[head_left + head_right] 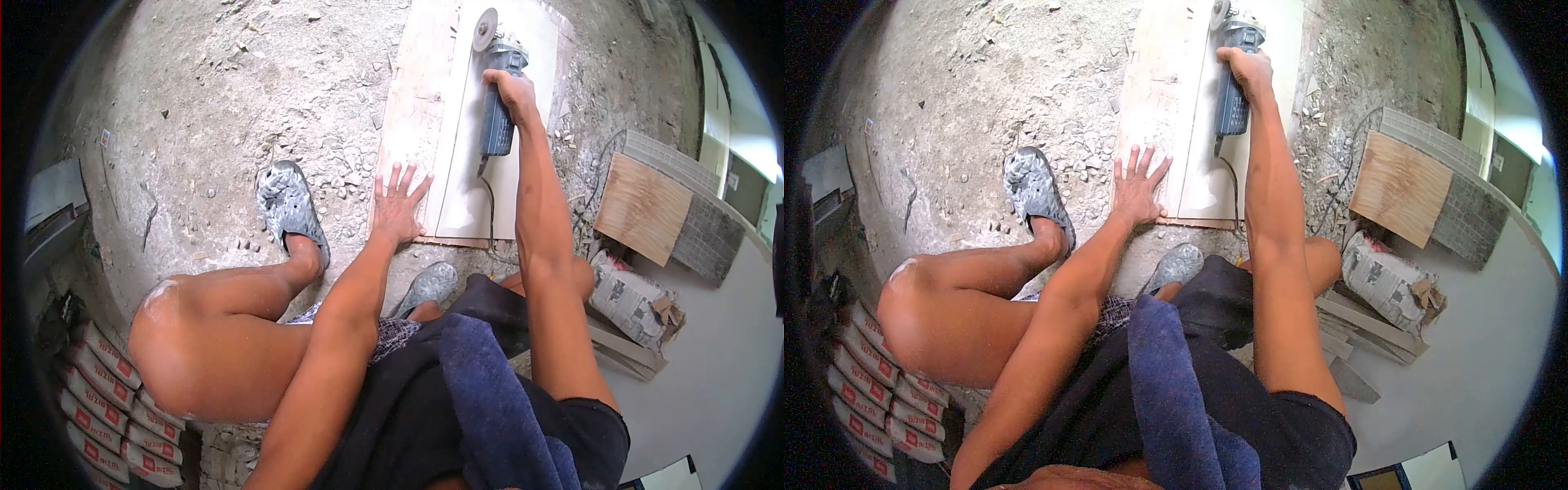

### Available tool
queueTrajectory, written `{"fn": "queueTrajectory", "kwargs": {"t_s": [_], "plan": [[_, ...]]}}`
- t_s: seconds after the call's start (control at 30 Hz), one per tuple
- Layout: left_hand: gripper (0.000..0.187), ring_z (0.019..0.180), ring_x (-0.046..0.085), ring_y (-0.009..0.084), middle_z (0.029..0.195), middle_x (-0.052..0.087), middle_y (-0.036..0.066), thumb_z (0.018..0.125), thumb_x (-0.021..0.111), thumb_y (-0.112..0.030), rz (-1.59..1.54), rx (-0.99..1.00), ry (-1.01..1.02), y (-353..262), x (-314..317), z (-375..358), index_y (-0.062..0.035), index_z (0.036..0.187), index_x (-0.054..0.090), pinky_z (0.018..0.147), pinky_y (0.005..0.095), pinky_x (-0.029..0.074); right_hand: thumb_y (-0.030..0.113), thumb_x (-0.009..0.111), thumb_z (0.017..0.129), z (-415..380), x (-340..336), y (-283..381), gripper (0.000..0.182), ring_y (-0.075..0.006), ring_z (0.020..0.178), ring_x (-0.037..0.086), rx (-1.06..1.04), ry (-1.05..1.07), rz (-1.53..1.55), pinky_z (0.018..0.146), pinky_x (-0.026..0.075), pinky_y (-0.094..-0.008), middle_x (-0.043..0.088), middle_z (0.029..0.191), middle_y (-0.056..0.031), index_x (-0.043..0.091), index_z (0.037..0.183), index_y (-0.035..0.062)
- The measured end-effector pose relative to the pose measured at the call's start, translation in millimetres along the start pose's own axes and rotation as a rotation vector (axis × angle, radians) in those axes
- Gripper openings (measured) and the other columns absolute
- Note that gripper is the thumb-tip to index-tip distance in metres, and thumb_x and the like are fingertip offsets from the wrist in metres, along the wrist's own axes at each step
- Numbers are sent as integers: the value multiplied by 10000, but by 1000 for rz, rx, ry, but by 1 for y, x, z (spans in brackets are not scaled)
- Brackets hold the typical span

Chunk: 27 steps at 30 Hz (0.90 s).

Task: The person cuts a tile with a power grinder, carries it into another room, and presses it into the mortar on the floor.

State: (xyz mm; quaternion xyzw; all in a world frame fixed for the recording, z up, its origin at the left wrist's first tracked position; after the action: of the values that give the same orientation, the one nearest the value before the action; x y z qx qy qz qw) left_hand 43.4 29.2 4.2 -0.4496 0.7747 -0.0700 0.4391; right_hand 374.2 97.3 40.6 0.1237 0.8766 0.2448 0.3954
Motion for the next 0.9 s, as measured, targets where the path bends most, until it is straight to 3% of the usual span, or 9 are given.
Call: {"fn": "queueTrajectory", "kwargs": {"t_s": [0.07,0.13,0.23,0.47,0.53,0.9], "plan": [[1256,1532,-89,351,1677,1,101,588,885,-472,-9,1,-7,1,1,0,-384,1591,135,1195,611,-41,297,759,595,-3,1,9,491,-240,690,649,-2,24,-4,639,528,-347,686,809,-156,676,902,-78],[1257,1533,-87,348,1677,2,98,584,887,-467,-18,3,-11,0,1,0,-384,1591,140,1196,610,-40,243,753,618,-1,-1,12,321,-174,558,562,-18,-63,-13,506,445,-322,620,706,-86,652,782,-14],[1258,1534,-81,342,1677,9,94,578,891,-466,-19,-2,-5,0,0,-1,-384,1589,147,1196,612,-37,241,749,621,4,-1,15,315,-170,555,559,-54,-20,71,501,435,-316,623,705,-81,655,784,-11],[1258,1535,-72,324,1671,23,65,588,887,-498,1,-4,-21,1,2,-1,-394,1586,127,1201,599,-40,225,744,630,4,0,1,281,-168,555,565,-52,-9,16,519,452,-303,621,690,-64,660,776,0],[1261,1535,-74,324,1671,20,65,584,888,-499,-1,-1,-32,0,1,-1,-394,1585,130,1201,599,-42,307,771,612,0,3,-5,409,-217,654,632,-41,30,35,624,518,-345,679,762,-117,703,823,-37],[1266,1531,-68,349,1670,36,96,570,890,-485,-1,17,-64,2,6,0,-384,1589,148,1192,612,-36,323,772,617,17,2,1,448,-229,686,655,-30,15,-31,639,527,-355,697,806,-133,712,868,-44]]}}
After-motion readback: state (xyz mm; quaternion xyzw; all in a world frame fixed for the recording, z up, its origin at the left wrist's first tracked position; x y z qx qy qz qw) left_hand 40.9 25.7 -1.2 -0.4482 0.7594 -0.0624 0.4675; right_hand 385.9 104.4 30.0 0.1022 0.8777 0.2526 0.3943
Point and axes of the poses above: each hand's wrist, its own z-axis towards the middle knuckle, its own x-axis out of the palm, y = z × x, the point moved 5 cm from there along z, towards the middle knuckle
